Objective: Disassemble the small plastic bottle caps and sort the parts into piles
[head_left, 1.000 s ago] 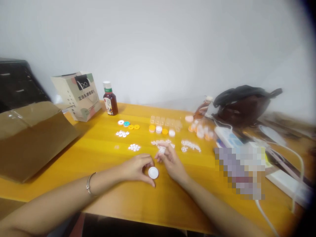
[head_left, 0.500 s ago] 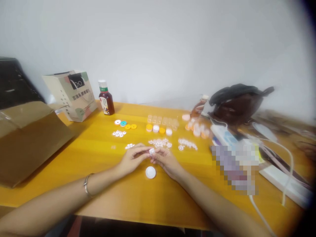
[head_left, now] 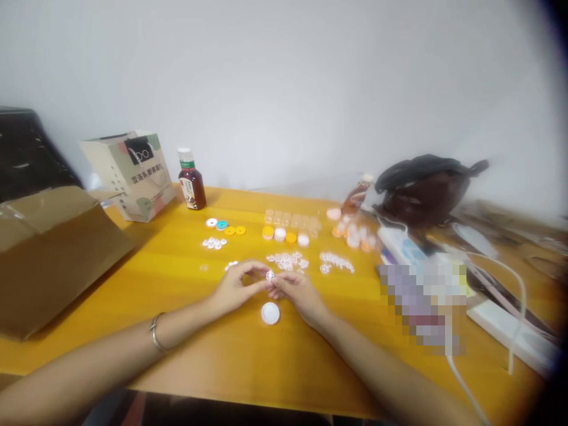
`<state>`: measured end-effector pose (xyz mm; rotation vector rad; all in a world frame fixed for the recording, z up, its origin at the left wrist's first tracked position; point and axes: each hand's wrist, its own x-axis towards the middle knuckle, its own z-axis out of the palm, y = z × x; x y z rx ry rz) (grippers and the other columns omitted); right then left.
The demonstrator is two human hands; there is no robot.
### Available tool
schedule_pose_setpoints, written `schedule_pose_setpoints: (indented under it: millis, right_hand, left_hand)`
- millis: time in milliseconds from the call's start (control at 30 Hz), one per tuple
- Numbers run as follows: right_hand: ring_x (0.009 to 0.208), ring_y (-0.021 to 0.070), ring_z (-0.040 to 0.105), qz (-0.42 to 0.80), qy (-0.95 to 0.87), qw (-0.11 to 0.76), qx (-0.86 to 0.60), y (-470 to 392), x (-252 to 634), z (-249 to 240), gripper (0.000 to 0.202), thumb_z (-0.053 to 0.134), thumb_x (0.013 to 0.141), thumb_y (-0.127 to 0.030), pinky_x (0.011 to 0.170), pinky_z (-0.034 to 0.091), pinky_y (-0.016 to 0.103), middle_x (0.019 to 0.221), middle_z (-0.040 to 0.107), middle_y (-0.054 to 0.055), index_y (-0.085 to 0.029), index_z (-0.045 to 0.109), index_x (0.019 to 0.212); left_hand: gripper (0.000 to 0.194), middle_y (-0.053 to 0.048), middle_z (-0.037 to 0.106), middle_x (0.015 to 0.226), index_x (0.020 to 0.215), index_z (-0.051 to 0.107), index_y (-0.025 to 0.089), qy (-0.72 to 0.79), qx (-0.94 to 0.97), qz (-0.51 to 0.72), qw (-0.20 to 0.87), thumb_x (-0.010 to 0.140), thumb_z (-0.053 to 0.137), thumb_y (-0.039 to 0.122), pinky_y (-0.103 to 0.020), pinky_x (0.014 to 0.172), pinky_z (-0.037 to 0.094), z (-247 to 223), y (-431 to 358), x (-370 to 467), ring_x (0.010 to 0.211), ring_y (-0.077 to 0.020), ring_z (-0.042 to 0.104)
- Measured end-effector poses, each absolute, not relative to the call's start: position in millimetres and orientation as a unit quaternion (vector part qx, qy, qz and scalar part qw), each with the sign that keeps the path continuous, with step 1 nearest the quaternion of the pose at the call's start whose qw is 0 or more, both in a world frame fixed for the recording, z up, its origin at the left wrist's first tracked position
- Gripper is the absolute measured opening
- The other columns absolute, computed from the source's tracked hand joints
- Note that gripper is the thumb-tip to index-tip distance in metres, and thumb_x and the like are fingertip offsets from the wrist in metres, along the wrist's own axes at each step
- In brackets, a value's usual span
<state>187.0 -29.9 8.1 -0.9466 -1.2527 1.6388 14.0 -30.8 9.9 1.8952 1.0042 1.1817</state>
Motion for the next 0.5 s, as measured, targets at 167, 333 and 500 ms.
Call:
schedule_pose_setpoints:
  millis: [167,333,500]
  right_hand:
    - [0.055,0.0089,0.06,0.642,-0.519,0.415,-0.383,-29.6,187.2,8.8,0.022,0.068,0.069,-0.037,0.057,0.047,0.021,0.061,0.067,0.001,-0.016,0.069,0.068]
    - [0.056,0.0099,0.06,0.611,-0.538,0.422,-0.399,-29.8,187.4,9.9,0.02,0.069,0.068,-0.036,0.057,0.048,0.022,0.06,0.067,0.0,-0.017,0.069,0.071]
    - [0.061,0.0125,0.063,0.614,-0.536,0.426,-0.391,-32.9,187.2,11.9,0.022,0.07,0.066,-0.035,0.063,0.052,0.027,0.065,0.069,0.001,-0.018,0.07,0.08]
  left_hand:
    - [0.02,-0.006,0.064,0.089,0.092,0.061,0.016,0.38,0.721,0.458,0.354,0.077,0.062,0.028,-0.03,0.074,0.046,7.5,-29.1,13.5,0.083,-0.0158,0.058]
    - [0.018,-0.006,0.063,0.093,0.093,0.058,0.016,0.398,0.724,0.439,0.354,0.08,0.059,0.029,-0.029,0.074,0.048,5.0,-30.3,12.7,0.086,-0.016,0.059]
    - [0.018,-0.006,0.063,0.091,0.097,0.056,0.017,0.369,0.79,0.42,0.251,0.082,0.055,0.028,-0.028,0.073,0.048,7.6,-31.3,7.7,0.083,-0.0148,0.058]
